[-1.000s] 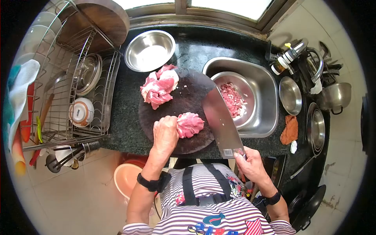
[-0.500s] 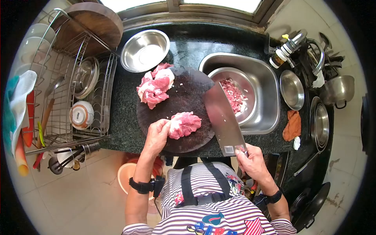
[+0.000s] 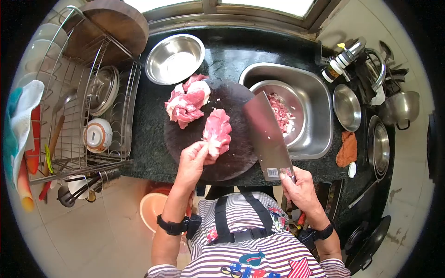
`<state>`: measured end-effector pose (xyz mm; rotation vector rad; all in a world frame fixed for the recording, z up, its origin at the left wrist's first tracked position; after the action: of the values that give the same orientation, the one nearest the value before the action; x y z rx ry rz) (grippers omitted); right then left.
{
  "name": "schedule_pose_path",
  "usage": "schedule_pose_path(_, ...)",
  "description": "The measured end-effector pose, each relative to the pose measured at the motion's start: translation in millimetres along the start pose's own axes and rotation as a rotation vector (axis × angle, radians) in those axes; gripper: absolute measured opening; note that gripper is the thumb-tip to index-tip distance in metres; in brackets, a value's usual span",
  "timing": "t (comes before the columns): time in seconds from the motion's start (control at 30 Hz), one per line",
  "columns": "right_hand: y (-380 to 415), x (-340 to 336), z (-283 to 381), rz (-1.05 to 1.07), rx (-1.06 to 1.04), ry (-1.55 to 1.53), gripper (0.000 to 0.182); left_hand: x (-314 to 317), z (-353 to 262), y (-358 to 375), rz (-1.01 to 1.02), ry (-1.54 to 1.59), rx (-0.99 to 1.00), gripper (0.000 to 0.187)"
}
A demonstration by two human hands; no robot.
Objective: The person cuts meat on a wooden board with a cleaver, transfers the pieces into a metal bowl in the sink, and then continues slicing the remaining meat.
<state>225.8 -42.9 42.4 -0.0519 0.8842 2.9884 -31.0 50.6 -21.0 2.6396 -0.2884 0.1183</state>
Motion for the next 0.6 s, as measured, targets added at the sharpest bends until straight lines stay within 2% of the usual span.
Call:
schedule_pose_path(0.07, -2.0, 1.2, 1.1, 0.003, -0.001, -0.001, 0.012, -8.0, 23.9, 2.4, -0.041, -0.115, -0.112, 0.024)
schedule_pose_path(0.1, -2.6, 1.9, 2.4, 0.008, -0.003, 0.020, 0.012, -12.9, 26.3, 3.7, -0.037, -0.255, -0.088, 0.022)
schedule_pose_path(0.13, -2.7, 2.4, 2.6, 0.010, -0.002, 0.042, 0.012, -14.9, 32.0, 7.0, -0.037, -0.251, -0.094, 0.022)
schedule_pose_path(0.23, -4.3, 5.3, 1.7, 0.025, 0.003, 0.077, 0.012, -38.0, 15.7, 17.2, -0.293, -0.548, 0.014, 0.019)
schedule_pose_path(0.33, -6.2, 10.0, 3.7, 0.045, -0.018, 0.088, 0.014, -40.4, 12.1, 17.3, -0.344, -0.601, 0.063, 0.019)
schedule_pose_path(0.47, -5.9, 15.3, 9.8, 0.062, 0.002, 0.084, 0.016, -18.9, 17.4, 12.2, -0.294, -0.444, 0.029, 0.019)
schedule_pose_path(0.5, -5.6, 16.3, 11.1, 0.066, 0.009, 0.086, 0.017, -16.1, 19.7, 12.5, -0.301, -0.419, -0.060, 0.020)
schedule_pose_path(0.6, -7.3, 17.8, 8.3, 0.079, -0.008, 0.103, 0.017, -13.5, 22.5, 6.8, -0.331, -0.352, -0.102, 0.020)
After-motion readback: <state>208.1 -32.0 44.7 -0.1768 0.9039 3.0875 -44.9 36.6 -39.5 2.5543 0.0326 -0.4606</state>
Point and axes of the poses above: each hand's wrist, its own y-axis away from the middle knuckle, its own x-axis out of the palm, z = x × y, the point moved 10 cm from there along -y, towards the middle knuckle, and after that the axes turned 6 degrees about -y, right-handed, at the moved point
